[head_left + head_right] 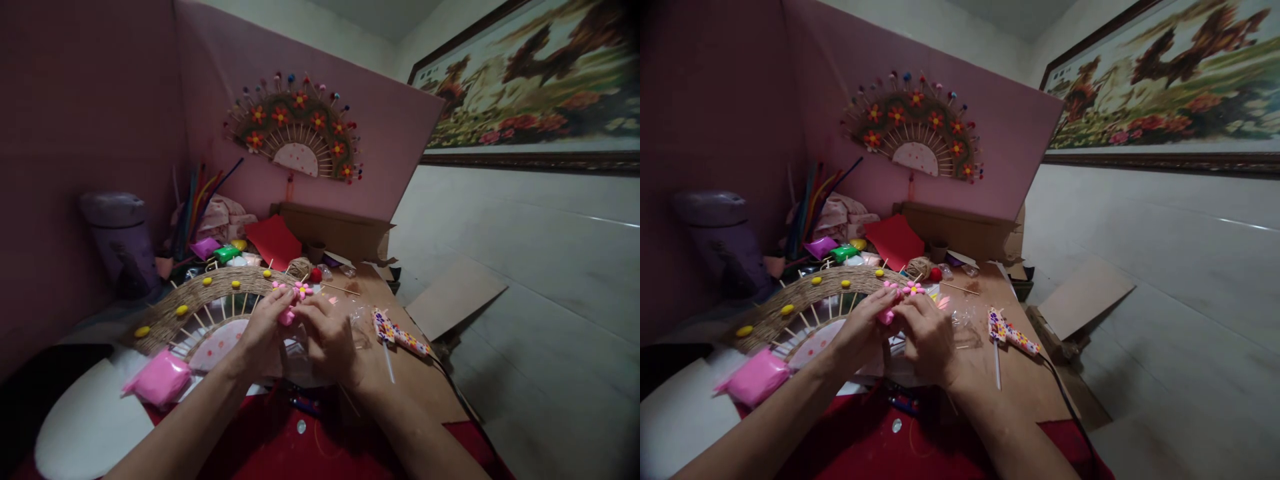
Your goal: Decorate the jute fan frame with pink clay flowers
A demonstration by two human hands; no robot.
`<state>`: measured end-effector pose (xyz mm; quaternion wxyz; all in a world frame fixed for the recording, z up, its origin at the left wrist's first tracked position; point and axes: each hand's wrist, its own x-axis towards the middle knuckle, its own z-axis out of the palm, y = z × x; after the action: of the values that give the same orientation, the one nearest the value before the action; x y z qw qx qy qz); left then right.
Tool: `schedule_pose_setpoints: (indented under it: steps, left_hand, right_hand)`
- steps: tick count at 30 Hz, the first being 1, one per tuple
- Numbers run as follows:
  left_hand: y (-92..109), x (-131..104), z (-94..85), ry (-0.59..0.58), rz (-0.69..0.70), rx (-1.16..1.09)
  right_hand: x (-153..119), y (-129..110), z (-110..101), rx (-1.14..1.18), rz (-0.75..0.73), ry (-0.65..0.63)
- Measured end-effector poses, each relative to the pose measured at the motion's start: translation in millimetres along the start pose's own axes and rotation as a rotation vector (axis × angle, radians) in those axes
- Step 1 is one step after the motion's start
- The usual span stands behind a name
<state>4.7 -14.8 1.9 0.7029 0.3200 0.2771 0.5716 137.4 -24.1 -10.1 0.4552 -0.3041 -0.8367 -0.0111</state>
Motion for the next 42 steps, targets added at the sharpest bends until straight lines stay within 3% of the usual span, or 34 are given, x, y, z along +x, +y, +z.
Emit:
schedule_pose_setpoints:
  steps: [3, 8, 11, 19, 24, 42]
  left_hand:
    - [2.4, -0.3, -1.3, 0.0, -0.009, -0.006]
    - [1.1, -0.8, -2.2, -0.131, -0.004, 0.119]
    - [-2.0, -0.3, -3.0, -0.131, 0.014, 0.157]
    - [-6.6, 1.0, -4.5, -0.065, -0.009, 0.113]
    - [-6.7, 2.1, -3.7, -0.012, -0.024, 0.145]
    - [-2.3, 0.4, -5.2, -0.092, 0.003, 0.225]
  right_hand:
    - [0.4, 0.5, -2.5, 0.085, 0.005, 0.052]
    - [3.9, 0.6, -5.2, 0.12, 0.161, 0.241]
    - [4.1, 2.3, -3.1, 0.13, 0.192, 0.232]
    - [-2.5, 10.6, -2.3, 0.094, 0.055, 0.145]
    - [-0.5, 9.7, -4.3, 0.098, 0.078, 0.249]
    - [3.3, 10.1, -6.2, 0.203, 0.152, 0.233]
